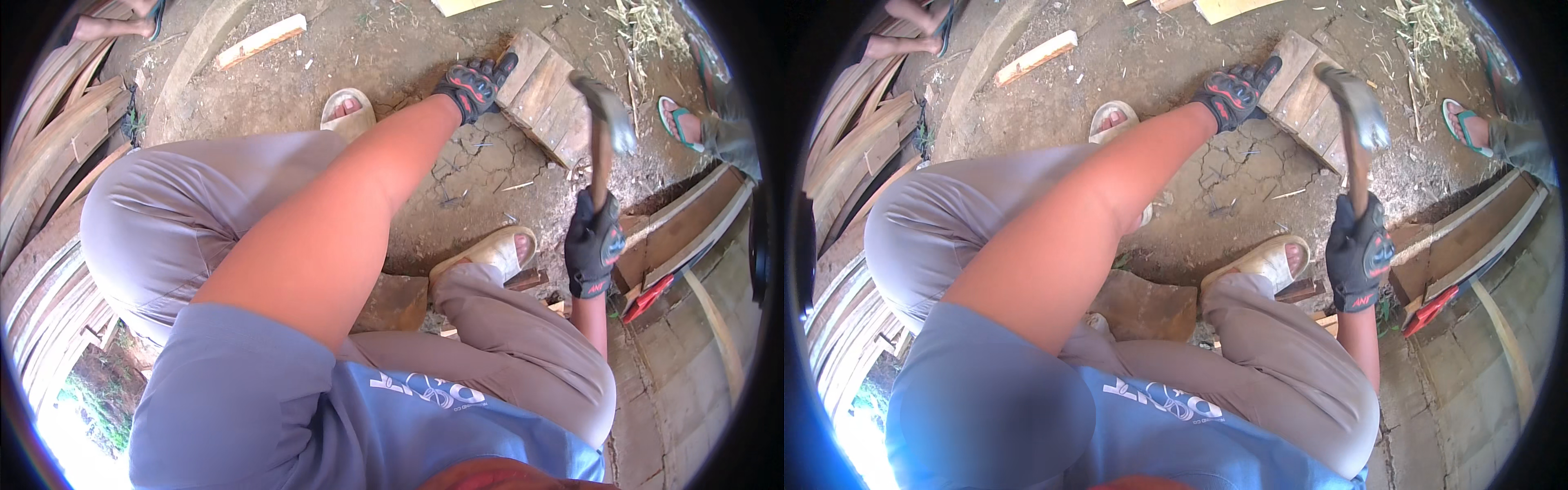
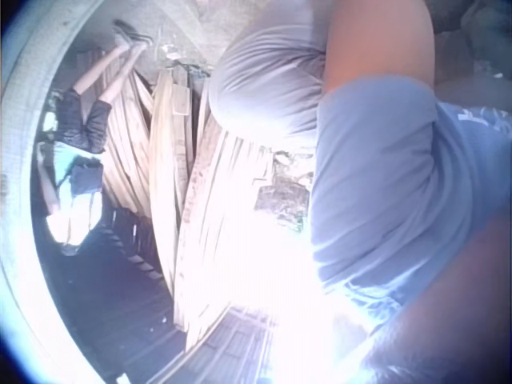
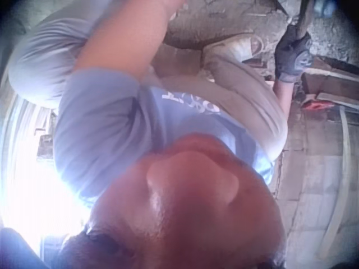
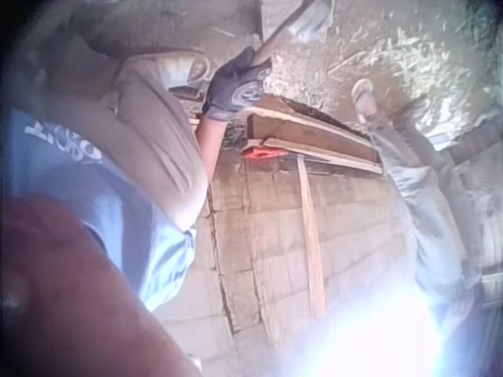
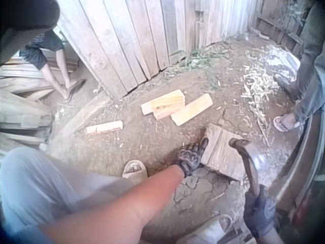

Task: The person sits on the ground and uses a hammer to drive nails into a small wooden plank. They repeatedly strike the nails to secure them into the wood, occasionally adjusting the plank's position.

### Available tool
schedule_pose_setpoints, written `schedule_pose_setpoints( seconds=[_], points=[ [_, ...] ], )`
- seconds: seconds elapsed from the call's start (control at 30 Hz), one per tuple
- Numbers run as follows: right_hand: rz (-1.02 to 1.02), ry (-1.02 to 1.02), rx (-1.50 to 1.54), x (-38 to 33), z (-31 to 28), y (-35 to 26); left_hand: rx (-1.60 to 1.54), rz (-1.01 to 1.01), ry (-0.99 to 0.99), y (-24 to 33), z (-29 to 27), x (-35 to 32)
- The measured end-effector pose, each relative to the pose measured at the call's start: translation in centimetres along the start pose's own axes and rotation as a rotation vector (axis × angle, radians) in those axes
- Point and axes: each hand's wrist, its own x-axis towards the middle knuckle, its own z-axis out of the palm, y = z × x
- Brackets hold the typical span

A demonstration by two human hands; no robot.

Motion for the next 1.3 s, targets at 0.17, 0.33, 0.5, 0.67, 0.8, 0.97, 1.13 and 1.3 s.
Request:
schedule_pose_setpoints(
  seconds=[0.17,0.33,0.5,0.67,0.8,0.97,1.13,1.3],
  points=[
    [0.035,-0.297,-0.278,-1.2,5.1,3.4,-0.025,0.018,0.043,0.5,-0.4,0.8],
    [0.131,-0.182,-0.006,-0.4,1.6,1.1,-0.008,0.005,0.040,-0.1,0.6,-0.4],
    [0.076,-0.169,-0.140,-1.2,4.1,2.5,-0.056,0.002,0.051,0.1,0.1,0.1],
    [0.036,-0.300,-0.067,0.1,3.6,0.2,-0.042,-0.013,0.036,-0.1,0.8,-0.1],
    [-0.006,-0.017,0.136,0.3,0.9,-1.7,-0.053,-0.004,0.077,-0.8,1.7,0.1],
    [0.076,-0.450,-0.222,-0.9,6.5,2.0,-0.002,0.018,0.093,0.6,1.3,0.7],
    [0.082,-0.184,0.099,-0.8,1.5,-1.9,-0.078,-0.029,0.005,0.2,0.1,0.0],
    [0.040,-0.288,-0.145,-1.6,5.1,2.9,-0.071,0.015,0.086,-0.3,1.8,-0.2]
  ],
)
